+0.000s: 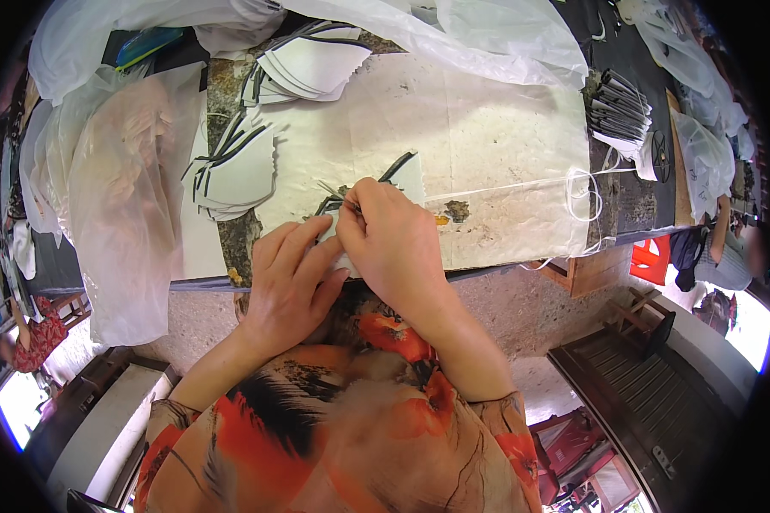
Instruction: Trimming excess material and loose threads from shoe upper components using snips.
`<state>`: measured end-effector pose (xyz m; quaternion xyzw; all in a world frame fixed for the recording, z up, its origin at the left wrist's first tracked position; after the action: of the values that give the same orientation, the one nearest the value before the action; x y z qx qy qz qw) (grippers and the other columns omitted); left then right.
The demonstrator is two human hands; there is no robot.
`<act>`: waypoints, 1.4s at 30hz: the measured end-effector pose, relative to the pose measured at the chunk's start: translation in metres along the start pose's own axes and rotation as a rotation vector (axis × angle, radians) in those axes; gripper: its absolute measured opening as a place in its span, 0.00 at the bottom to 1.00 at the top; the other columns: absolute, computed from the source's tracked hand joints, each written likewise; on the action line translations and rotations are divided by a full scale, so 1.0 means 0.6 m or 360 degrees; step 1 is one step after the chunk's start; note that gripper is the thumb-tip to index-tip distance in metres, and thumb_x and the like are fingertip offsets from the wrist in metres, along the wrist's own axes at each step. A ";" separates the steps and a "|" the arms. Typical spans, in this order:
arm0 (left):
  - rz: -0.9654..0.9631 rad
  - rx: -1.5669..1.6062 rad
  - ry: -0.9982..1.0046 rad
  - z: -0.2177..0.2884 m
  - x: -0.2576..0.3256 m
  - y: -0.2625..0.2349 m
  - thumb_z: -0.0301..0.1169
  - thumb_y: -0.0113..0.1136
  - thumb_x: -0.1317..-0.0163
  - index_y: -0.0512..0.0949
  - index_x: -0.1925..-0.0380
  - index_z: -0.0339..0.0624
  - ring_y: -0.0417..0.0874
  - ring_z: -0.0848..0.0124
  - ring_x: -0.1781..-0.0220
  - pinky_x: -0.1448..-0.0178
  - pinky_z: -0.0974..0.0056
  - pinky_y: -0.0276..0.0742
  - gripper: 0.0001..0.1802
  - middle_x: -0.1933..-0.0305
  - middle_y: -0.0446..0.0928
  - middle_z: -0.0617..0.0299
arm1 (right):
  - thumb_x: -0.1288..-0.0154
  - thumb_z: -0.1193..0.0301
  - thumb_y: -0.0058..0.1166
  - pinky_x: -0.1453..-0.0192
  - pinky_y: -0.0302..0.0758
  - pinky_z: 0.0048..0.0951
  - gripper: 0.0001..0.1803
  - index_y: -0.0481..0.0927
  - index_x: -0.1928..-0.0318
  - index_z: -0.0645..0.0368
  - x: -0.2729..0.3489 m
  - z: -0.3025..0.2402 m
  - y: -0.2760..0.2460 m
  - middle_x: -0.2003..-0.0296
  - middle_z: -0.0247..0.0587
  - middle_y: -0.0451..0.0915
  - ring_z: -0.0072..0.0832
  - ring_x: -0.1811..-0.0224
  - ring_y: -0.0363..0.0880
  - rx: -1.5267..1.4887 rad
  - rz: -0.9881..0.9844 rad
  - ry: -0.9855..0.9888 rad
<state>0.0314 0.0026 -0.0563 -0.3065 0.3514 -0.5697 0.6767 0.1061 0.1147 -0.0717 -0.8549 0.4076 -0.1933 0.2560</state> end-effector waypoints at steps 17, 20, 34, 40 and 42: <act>0.0052 -0.0153 0.0025 0.001 -0.012 0.005 0.35 0.70 0.42 0.81 0.46 0.48 0.74 0.60 0.38 0.37 0.51 0.66 0.22 0.37 0.77 0.60 | 0.32 0.71 0.60 0.59 0.79 0.44 0.07 0.79 0.60 0.61 -0.003 0.005 -0.041 0.67 0.51 0.82 0.50 0.64 0.83 0.0010 0.0004 0.0049; 0.0066 -0.0148 0.0012 0.001 -0.010 0.005 0.36 0.71 0.40 0.81 0.47 0.47 0.75 0.56 0.38 0.36 0.50 0.65 0.21 0.36 0.78 0.59 | 0.32 0.72 0.60 0.59 0.79 0.44 0.06 0.79 0.60 0.61 -0.006 0.015 -0.044 0.66 0.51 0.83 0.51 0.64 0.83 0.0031 -0.0022 0.0055; 0.0006 -0.0177 -0.0034 0.003 -0.020 0.004 0.38 0.70 0.39 0.78 0.35 0.43 0.74 0.58 0.39 0.35 0.52 0.65 0.31 0.38 0.78 0.60 | 0.31 0.71 0.58 0.56 0.79 0.45 0.07 0.79 0.59 0.62 -0.010 0.018 -0.045 0.65 0.52 0.82 0.52 0.61 0.83 0.0068 -0.0088 -0.0002; 0.0000 -0.0187 -0.0022 0.004 -0.022 0.004 0.37 0.70 0.40 0.78 0.36 0.43 0.74 0.58 0.40 0.36 0.52 0.65 0.31 0.38 0.78 0.60 | 0.31 0.71 0.58 0.56 0.79 0.46 0.06 0.79 0.59 0.61 -0.013 0.013 -0.046 0.65 0.51 0.82 0.52 0.61 0.83 0.0100 -0.0111 -0.0040; -0.0010 -0.0198 -0.0029 0.004 -0.022 0.006 0.37 0.69 0.40 0.78 0.36 0.43 0.74 0.58 0.40 0.37 0.51 0.65 0.31 0.38 0.78 0.60 | 0.30 0.70 0.58 0.57 0.79 0.46 0.06 0.79 0.59 0.60 -0.016 0.013 -0.046 0.65 0.50 0.82 0.51 0.61 0.82 0.0098 -0.0102 -0.0048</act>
<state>0.0343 0.0163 -0.0561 -0.3542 0.3790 -0.5461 0.6578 0.1209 0.1391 -0.0627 -0.8621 0.3699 -0.2010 0.2821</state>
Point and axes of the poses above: each hand's wrist, its own x-axis away from the middle knuckle, its own y-axis out of the palm, z = x × y, the point moved 10 cm from there along -x, towards the middle knuckle
